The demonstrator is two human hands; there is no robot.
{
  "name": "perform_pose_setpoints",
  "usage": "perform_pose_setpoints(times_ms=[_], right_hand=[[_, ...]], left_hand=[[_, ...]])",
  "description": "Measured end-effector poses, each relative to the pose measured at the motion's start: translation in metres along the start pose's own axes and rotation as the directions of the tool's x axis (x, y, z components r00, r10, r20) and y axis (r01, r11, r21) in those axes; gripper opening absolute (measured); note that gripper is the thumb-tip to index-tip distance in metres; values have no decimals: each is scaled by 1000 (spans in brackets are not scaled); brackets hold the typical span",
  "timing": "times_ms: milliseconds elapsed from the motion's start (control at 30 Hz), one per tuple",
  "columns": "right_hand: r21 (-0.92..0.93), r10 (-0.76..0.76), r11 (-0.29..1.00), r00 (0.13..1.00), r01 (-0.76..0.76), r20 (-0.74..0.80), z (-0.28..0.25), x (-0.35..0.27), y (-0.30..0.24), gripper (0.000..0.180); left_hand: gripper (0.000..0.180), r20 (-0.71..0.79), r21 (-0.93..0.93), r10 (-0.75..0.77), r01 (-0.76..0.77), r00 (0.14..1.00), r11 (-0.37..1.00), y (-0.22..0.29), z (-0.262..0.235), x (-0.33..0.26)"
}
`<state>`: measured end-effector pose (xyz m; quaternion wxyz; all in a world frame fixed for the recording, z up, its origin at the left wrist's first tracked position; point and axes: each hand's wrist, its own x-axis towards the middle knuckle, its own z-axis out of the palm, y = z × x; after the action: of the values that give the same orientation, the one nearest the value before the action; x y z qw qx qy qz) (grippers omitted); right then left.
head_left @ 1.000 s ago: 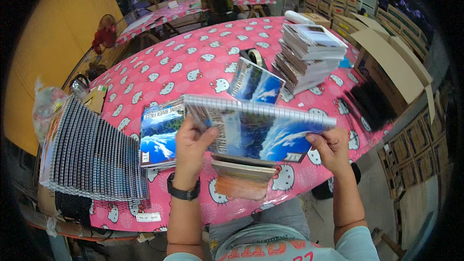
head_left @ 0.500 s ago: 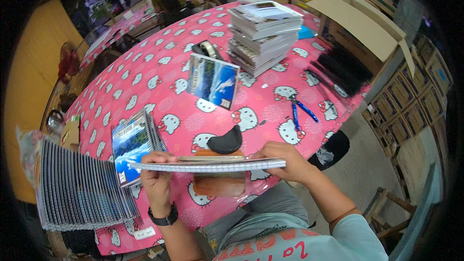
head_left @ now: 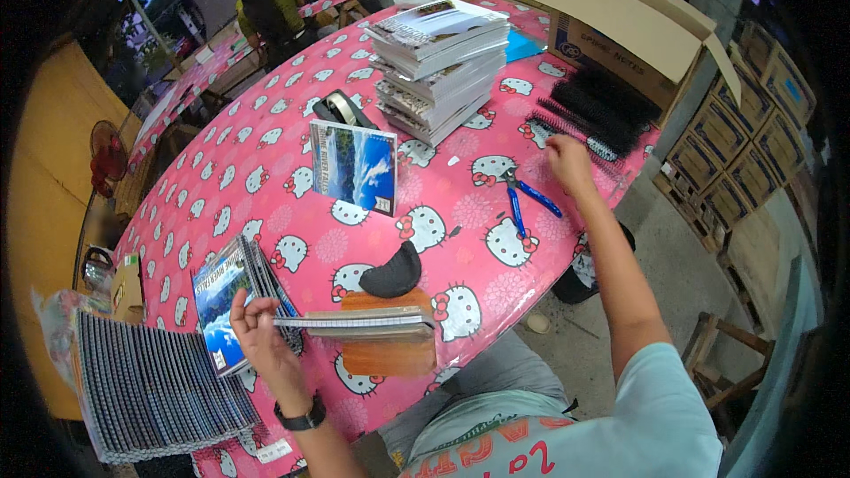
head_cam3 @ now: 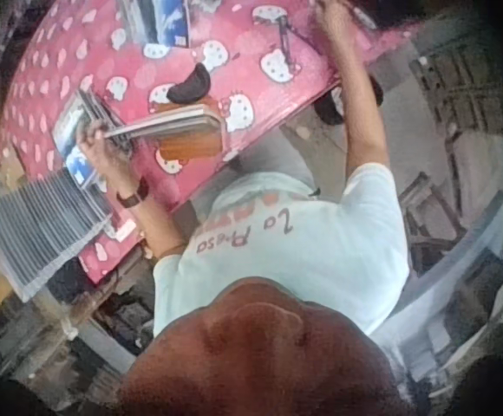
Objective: The person binds several notebooks by hand using a plastic spiral spine, threading it through the pre-punched holes of each notebook one at a time and then placing each finished notebook onto a stack.
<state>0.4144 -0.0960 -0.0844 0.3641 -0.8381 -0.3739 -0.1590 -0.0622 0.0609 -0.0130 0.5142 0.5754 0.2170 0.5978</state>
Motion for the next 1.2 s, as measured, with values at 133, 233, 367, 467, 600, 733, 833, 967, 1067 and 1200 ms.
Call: perform_pose_setpoints(times_ms=[133, 233, 367, 467, 600, 733, 833, 967, 1067, 1200], right_hand=[[-232, 114, 970, 977, -70, 179, 18, 14, 9, 30], [-264, 244, 952, 909, -157, 339, 21, 15, 1, 29], [-4, 109, 993, 906, -118, 408, 9, 10, -8, 26], [504, -24, 832, 893, -231, 450, -40, -22, -95, 28], [551, -122, 766, 767, -331, 630, -86, -63, -157, 30], [666, -309, 615, 648, -421, 696, -92, -107, -178, 30], [651, -366, 723, 672, -231, 644, -101, -121, -195, 34], [677, -510, 734, 606, -63, 610, -102, -123, -203, 26], [646, -455, 761, 664, -57, 594, -105, -127, -215, 21], [656, -422, 753, 733, -43, 533, -96, -131, -217, 17]], left_hand=[[29, -205, 78, -131, 150, 970, 986, -15, 7, -11], [22, -189, -19, -190, 190, 963, 982, -25, 0, -15], [20, -175, -63, -199, 191, 964, 980, -29, 23, -1], [35, -195, 78, -10, 26, 981, 997, -24, 23, 0], [54, -21, 548, 346, -279, 938, 788, 5, 43, -23], [58, 506, 751, 144, -516, 851, 411, 30, 82, -59], [47, 539, 744, 15, -484, 842, 460, 21, 94, -64], [33, 549, 731, 68, -518, 833, 443, 12, 97, -64], [32, 541, 725, 114, -531, 833, 438, 7, 98, -67], [35, 493, 749, 187, -524, 849, 405, -1, 100, -71]])
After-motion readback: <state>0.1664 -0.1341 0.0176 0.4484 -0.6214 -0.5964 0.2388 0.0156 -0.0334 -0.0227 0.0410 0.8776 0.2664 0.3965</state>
